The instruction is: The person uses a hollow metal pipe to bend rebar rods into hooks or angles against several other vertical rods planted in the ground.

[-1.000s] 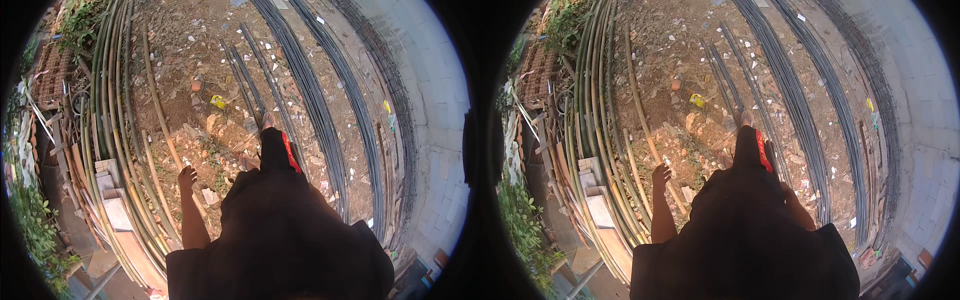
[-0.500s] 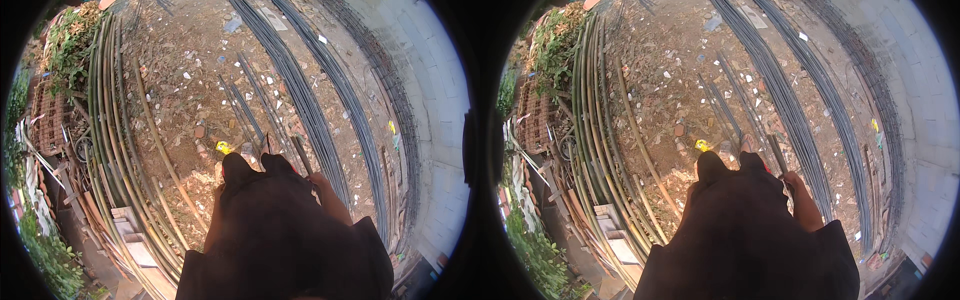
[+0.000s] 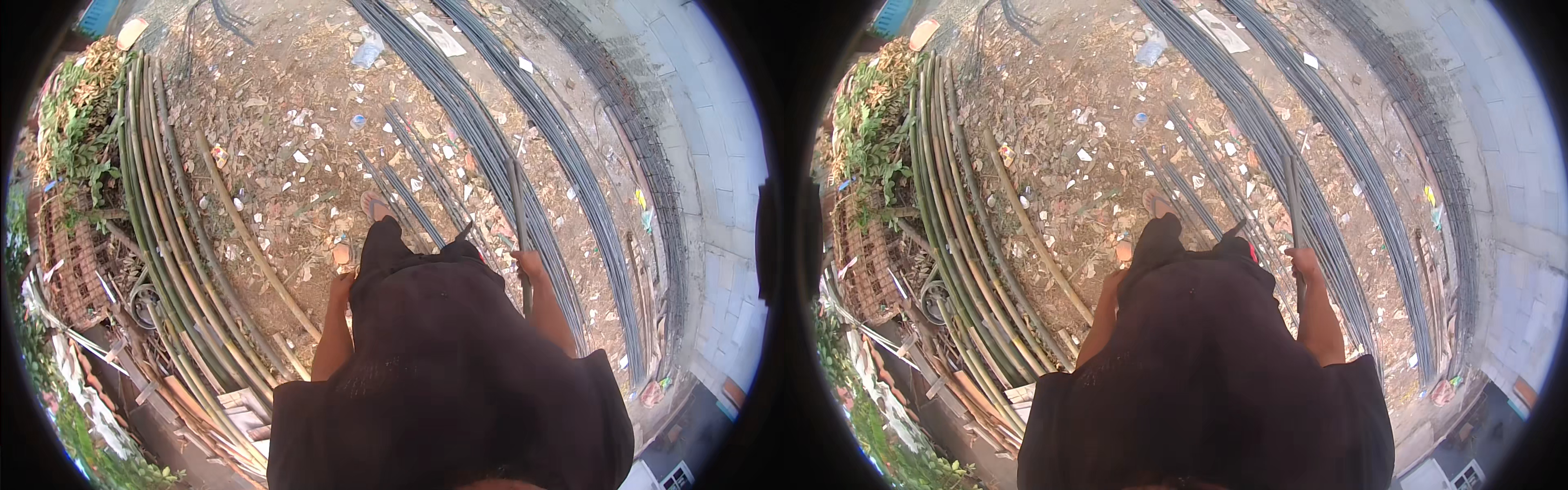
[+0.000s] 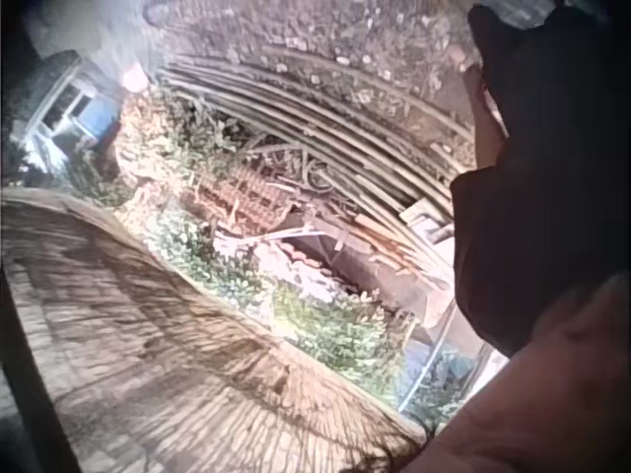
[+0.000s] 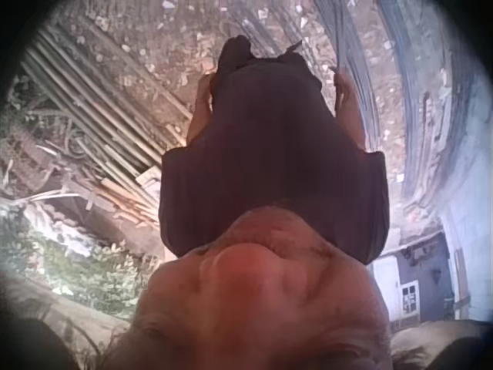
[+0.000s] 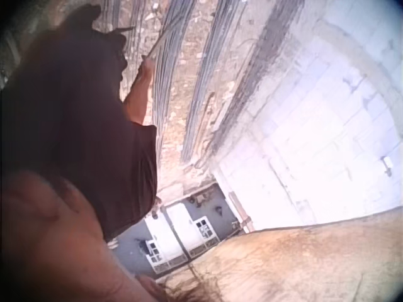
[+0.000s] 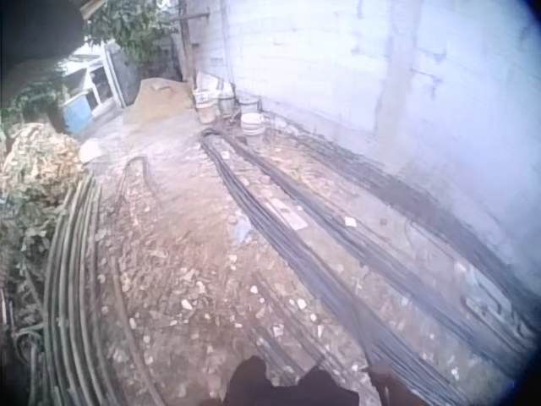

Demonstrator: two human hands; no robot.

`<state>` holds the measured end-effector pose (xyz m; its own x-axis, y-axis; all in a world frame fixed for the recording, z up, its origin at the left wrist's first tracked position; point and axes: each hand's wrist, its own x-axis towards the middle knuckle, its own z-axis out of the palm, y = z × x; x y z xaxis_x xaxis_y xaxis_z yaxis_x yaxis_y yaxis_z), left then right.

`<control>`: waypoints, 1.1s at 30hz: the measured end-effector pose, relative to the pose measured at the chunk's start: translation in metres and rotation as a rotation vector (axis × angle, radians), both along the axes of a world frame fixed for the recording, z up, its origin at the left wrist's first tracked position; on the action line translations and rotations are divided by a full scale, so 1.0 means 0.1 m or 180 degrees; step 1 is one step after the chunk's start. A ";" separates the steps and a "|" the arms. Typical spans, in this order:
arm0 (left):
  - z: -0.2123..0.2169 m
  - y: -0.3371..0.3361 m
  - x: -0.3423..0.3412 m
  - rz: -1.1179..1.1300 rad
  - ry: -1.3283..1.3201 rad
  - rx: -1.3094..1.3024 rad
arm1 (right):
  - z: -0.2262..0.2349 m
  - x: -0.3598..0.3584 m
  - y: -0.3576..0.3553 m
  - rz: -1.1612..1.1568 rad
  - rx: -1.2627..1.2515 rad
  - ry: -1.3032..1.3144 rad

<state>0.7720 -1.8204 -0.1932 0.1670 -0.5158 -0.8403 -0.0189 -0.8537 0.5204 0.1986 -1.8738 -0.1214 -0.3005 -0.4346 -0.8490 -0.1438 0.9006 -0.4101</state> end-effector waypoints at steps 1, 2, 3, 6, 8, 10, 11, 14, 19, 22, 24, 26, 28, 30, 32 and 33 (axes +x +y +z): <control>-0.02 -0.30 -0.09 -0.0086 0.0027 0.0152 | -0.02 0.08 0.02 -0.0266 0.0202 0.0032; 0.06 -0.53 -0.07 -0.0107 0.0110 0.0203 | -0.05 0.23 0.20 -0.0504 0.0441 -0.0013; 0.20 -0.88 -0.09 0.0043 -0.0008 0.0251 | -0.05 0.35 0.29 -0.0607 0.0590 -0.0044; 0.58 -1.70 0.15 0.0281 -0.0185 0.0273 | -0.01 0.70 0.34 -0.0333 0.0705 -0.0153; 0.65 -2.10 0.40 0.0381 -0.0158 0.0218 | 0.00 0.84 0.23 -0.0137 0.0704 -0.0200; 0.69 -2.42 0.59 0.0256 -0.0267 0.0062 | 0.01 0.89 0.01 -0.0044 0.0695 -0.0199; 0.72 -2.61 0.64 0.0282 -0.0257 -0.0069 | 0.01 0.89 -0.13 -0.0045 0.0678 -0.0186; 0.75 -2.98 0.63 0.0443 -0.0248 -0.0145 | 0.03 0.76 -0.54 0.0026 0.0629 -0.0119; 0.48 -3.22 0.39 0.0489 -0.0270 0.0211 | -0.10 0.40 -1.35 0.0461 0.0442 -0.0043; 0.32 -3.26 -0.05 0.0614 -0.0283 0.0479 | -0.25 -0.06 -2.01 0.1381 -0.0015 0.0180; 0.24 -3.32 -0.44 0.0792 -0.0228 0.0528 | -0.34 -0.39 -2.49 0.1997 -0.0317 0.0362; 0.20 -3.50 -1.03 0.1328 -0.0184 0.0652 | -0.36 -0.75 -3.12 0.1945 -0.0159 0.0424; 0.18 -3.51 -1.52 0.1388 0.0151 0.0508 | -0.21 -0.94 -3.79 0.1001 0.0521 0.0141; 0.14 -3.42 -1.68 0.0364 -0.1089 -0.0435 | 0.19 -0.88 -4.47 0.1229 0.0711 0.0082; 0.06 -3.42 -1.99 0.0046 -0.1842 -0.0863 | 0.18 -1.24 -4.97 0.1325 0.0721 0.0101; 0.20 -3.61 -2.26 0.0226 -0.1412 -0.0639 | 0.24 -1.50 -5.14 0.1437 0.0741 0.0422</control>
